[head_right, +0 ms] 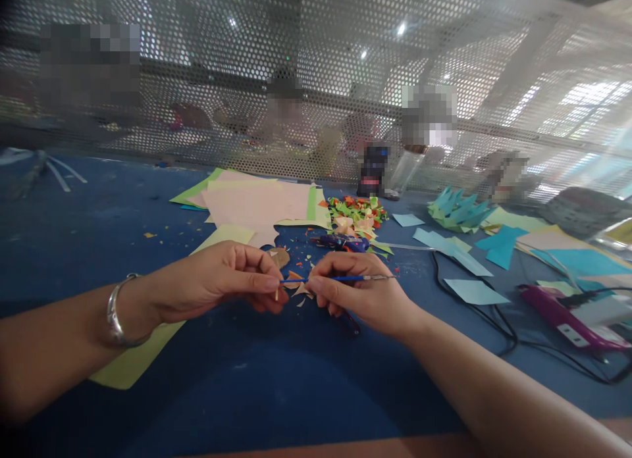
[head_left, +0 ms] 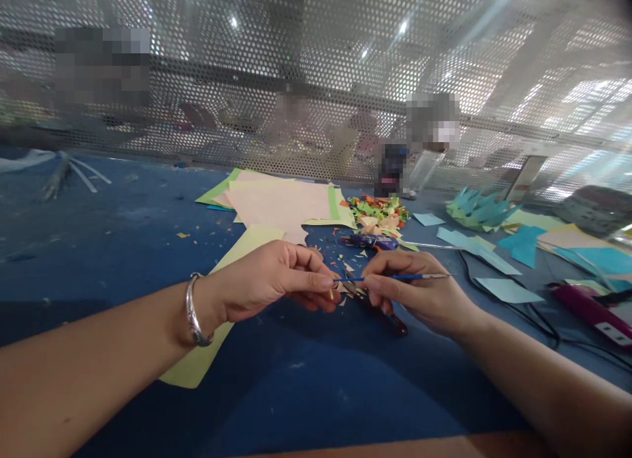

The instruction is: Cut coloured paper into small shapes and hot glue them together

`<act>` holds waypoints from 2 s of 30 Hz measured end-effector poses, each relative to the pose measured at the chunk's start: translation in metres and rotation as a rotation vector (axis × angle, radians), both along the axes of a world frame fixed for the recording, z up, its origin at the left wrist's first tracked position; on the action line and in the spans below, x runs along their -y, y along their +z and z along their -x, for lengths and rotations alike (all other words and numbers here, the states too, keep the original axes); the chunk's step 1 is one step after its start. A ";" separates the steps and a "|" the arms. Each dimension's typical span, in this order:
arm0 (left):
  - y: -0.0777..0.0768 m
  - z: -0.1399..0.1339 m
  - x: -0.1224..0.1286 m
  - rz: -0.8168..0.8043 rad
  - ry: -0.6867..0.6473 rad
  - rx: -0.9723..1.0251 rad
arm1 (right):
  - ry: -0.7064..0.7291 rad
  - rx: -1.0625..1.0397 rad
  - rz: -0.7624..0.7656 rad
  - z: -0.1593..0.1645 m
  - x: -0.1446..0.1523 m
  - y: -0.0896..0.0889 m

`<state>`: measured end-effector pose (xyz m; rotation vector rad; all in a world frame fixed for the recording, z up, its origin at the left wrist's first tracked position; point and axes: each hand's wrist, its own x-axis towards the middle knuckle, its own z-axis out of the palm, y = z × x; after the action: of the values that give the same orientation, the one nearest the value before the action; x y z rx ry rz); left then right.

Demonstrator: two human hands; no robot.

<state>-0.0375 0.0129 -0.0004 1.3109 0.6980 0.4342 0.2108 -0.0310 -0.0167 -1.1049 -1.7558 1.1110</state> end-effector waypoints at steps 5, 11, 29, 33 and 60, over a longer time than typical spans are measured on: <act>-0.002 0.001 -0.002 -0.061 0.023 0.013 | 0.008 -0.028 0.004 0.001 -0.002 -0.005; -0.002 0.000 -0.002 -0.089 0.033 0.009 | 0.002 -0.060 0.023 0.004 -0.002 -0.002; 0.006 0.001 0.000 0.038 -0.021 0.024 | 0.015 -0.071 0.019 0.000 0.000 -0.002; 0.005 0.001 -0.001 0.036 -0.031 0.013 | 0.024 -0.050 0.006 0.000 0.000 -0.003; 0.005 0.001 -0.003 -0.298 -0.075 -0.024 | 0.054 -0.109 0.087 0.004 0.002 -0.001</act>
<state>-0.0381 0.0157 0.0047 1.6198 0.6171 0.4751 0.2066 -0.0330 -0.0181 -1.0338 -1.6749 1.2666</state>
